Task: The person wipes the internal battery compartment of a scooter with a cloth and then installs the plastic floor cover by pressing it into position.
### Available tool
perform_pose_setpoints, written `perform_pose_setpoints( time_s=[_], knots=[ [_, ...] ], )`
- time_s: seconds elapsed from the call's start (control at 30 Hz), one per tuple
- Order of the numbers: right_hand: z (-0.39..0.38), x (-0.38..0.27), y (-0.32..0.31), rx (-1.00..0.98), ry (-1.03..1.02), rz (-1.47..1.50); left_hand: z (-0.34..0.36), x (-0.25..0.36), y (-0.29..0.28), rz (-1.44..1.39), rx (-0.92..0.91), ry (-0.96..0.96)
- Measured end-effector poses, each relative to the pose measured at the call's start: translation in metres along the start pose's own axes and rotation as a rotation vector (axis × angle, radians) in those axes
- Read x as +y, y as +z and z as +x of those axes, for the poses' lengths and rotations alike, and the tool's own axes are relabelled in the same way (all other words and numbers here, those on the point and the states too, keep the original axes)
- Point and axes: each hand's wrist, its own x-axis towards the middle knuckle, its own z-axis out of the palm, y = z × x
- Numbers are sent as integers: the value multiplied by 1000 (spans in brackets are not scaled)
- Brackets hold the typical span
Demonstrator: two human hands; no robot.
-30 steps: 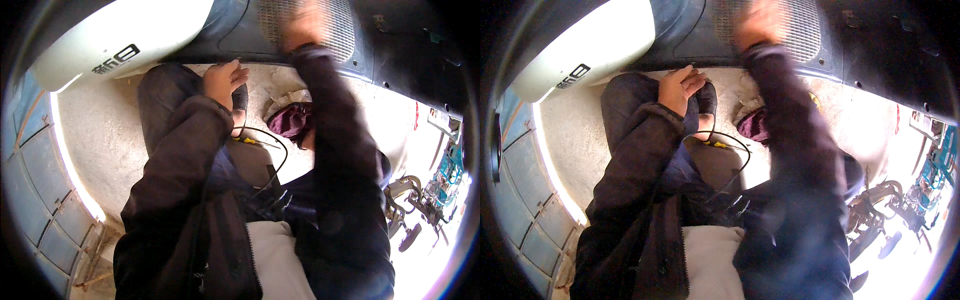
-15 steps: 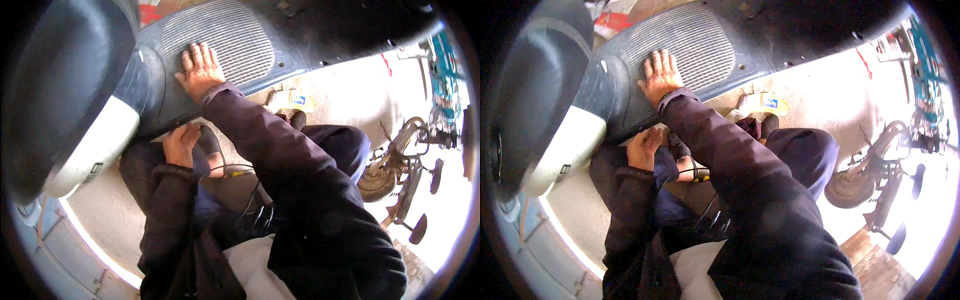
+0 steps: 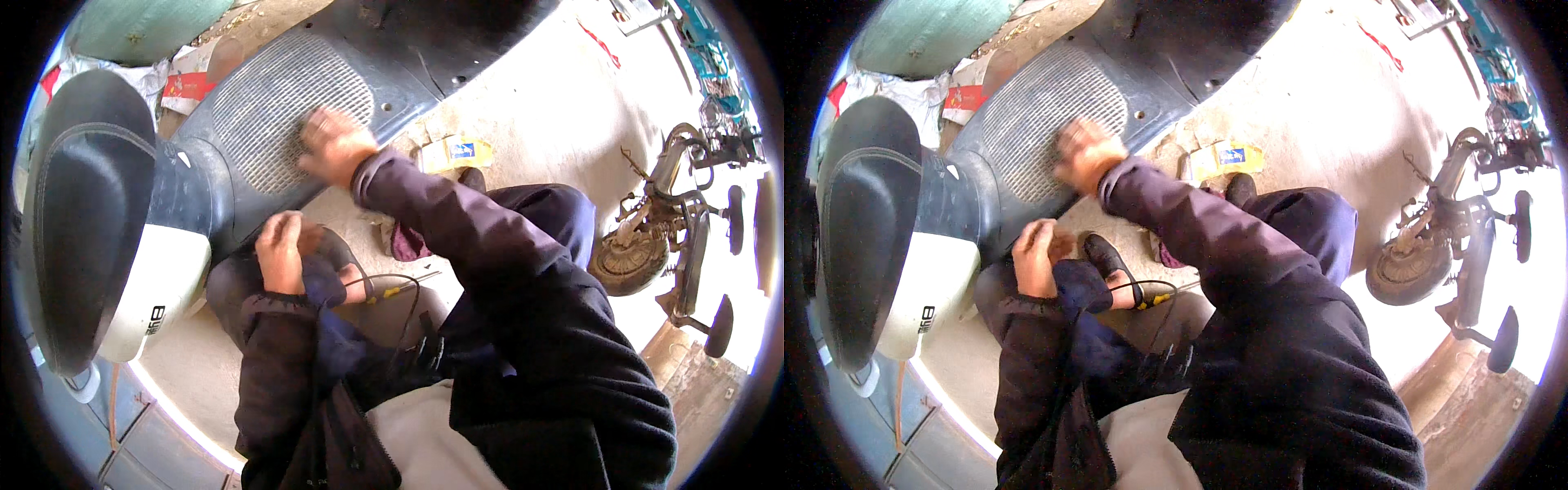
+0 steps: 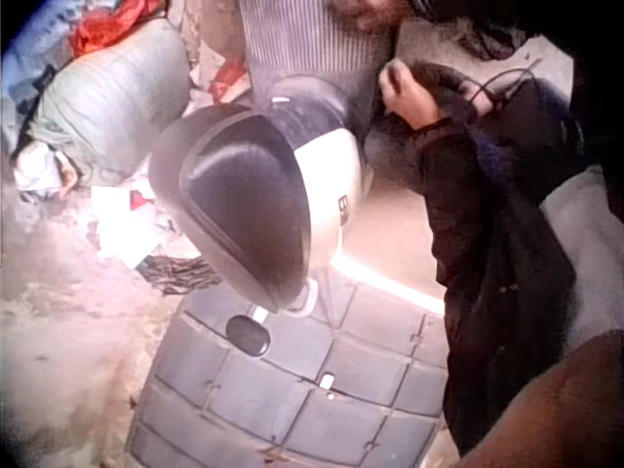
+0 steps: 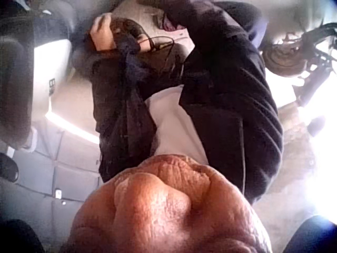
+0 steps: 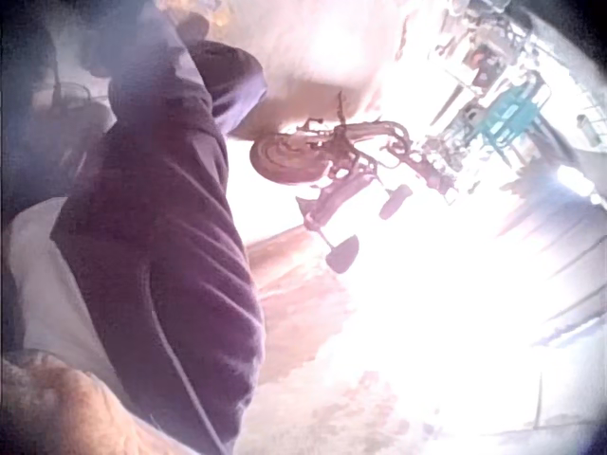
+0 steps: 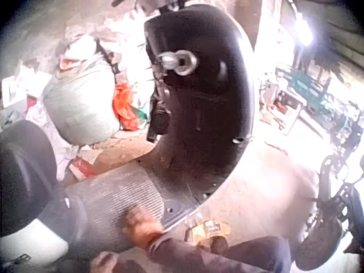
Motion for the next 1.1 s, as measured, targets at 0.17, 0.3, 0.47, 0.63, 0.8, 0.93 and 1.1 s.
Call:
perform_pose_setpoints(
  time_s=[0.17,0.3,0.47,0.63,0.8,0.93,1.1],
  knots=[
    [-39,-45,-23,-136,-146,69,54,16,-4,324,4,306],
    [-59,-43,-50,-707,28,34,96,46,-4,859,-4,563],
    [-124,6,-26,-793,382,-61,131,68,-2,1308,-72,691],
    [-196,31,-7,-815,835,-38,187,11,-4,1491,36,961],
    [-222,45,12,-753,1014,-89,174,8,-3,1501,88,1029],
    [-223,62,19,-562,1090,-297,172,12,1,1469,63,1038],
    [-236,83,27,-692,1287,-85,169,13,-1,1466,75,1029]
  ],
)
